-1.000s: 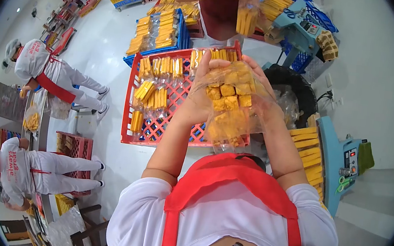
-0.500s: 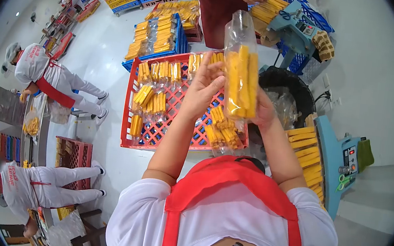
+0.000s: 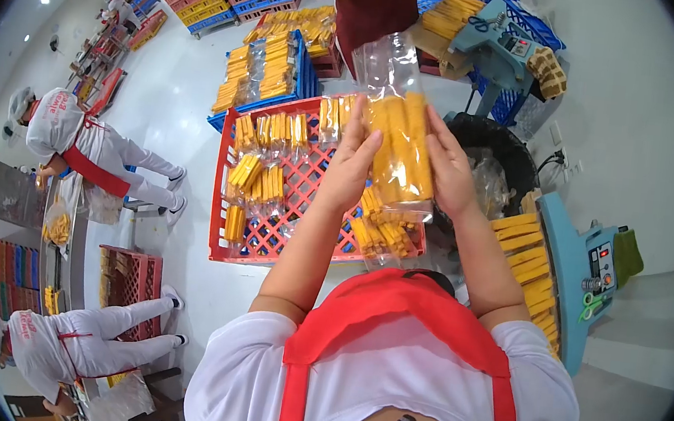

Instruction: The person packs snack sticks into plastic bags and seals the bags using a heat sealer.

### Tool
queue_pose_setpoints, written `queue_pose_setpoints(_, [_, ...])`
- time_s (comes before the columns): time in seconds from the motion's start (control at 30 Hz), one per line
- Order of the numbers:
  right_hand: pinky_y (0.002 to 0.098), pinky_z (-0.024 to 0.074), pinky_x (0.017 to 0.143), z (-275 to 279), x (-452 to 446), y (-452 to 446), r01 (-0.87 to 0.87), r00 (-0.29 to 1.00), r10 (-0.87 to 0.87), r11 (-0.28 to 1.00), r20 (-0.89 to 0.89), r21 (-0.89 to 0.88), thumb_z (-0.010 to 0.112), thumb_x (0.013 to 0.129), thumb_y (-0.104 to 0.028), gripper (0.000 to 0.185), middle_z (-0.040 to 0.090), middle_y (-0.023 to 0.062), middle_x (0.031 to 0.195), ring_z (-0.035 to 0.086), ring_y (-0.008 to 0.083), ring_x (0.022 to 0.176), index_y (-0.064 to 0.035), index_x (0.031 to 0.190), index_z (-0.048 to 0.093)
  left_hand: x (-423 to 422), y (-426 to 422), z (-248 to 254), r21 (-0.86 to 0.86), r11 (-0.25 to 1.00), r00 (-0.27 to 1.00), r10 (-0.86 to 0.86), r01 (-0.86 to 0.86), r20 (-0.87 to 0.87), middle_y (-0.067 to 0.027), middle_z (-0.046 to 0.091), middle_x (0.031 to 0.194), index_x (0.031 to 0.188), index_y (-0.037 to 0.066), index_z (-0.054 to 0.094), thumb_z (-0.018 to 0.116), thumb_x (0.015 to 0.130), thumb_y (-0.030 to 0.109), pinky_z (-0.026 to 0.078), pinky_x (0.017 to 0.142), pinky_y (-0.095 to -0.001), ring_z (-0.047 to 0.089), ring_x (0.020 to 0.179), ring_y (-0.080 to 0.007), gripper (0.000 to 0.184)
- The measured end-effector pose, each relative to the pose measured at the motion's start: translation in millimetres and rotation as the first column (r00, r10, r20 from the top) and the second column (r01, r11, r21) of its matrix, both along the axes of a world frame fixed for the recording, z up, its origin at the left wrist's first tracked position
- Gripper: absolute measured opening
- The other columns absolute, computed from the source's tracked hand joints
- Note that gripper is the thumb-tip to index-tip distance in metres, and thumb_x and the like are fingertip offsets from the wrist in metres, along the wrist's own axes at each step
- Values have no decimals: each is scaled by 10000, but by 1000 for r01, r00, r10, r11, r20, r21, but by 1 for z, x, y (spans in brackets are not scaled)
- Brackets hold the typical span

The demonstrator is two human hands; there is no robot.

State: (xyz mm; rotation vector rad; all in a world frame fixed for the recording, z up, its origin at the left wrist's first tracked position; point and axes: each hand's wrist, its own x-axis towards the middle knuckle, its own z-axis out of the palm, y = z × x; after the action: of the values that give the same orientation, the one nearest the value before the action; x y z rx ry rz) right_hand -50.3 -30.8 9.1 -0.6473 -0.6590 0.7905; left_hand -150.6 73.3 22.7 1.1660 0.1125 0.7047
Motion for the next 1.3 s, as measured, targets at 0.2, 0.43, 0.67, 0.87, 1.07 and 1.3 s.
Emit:
queue_pose_setpoints(0.2, [332,195,994,32,44,0,449,219,106,872,970,-197,520,793,-239,434,309,186,1296,226,254,1242,-54,1180,457,9,-19,-11,-711,497,833,-503,498,232,-103,497,1096,1214,86,364,396,878,283,446,798,-350,524,956,-200,391])
queue_pose_setpoints(0.43, [249,416,697,-11,85,24,-15,856,418,608,303,-794,519,764,-255,314,606,55,864,547,122,772,1,924,607,39,-28,-41,-859,425,874,-484,286,52,-76,570,934,999,81,498,377,863,256,492,729,-374,575,816,-223,253])
queue_pose_setpoints(0.67, [258,424,678,-15,87,15,-62,879,413,593,237,-803,501,759,-223,302,601,64,868,550,129,782,-1,937,603,46,-30,-59,-917,295,877,-468,270,108,-164,464,1132,1135,72,433,337,874,257,470,804,-440,478,1000,-356,335])
queue_pose_setpoints(0.87, [252,406,731,8,76,14,43,883,304,707,358,-706,514,792,-292,363,580,66,944,526,116,844,6,992,569,42,-28,-41,-848,412,876,-468,334,118,-86,550,1009,1079,94,474,363,862,293,464,778,-414,552,881,-259,314])
queue_pose_setpoints(1.07, [246,391,768,2,77,23,191,909,56,826,414,-531,490,811,-294,333,576,63,924,518,119,842,-9,964,571,35,-5,-42,-862,259,816,-518,435,256,-190,489,1073,1156,50,415,348,857,308,482,765,-415,507,932,-363,400])
queue_pose_setpoints(1.3, [262,383,595,-5,80,26,114,920,232,613,317,-782,455,755,-243,258,560,36,733,487,110,646,-28,768,596,33,-21,-41,-881,-35,770,-471,471,430,-320,260,1137,1205,27,338,426,845,260,492,804,-308,479,961,-319,437])
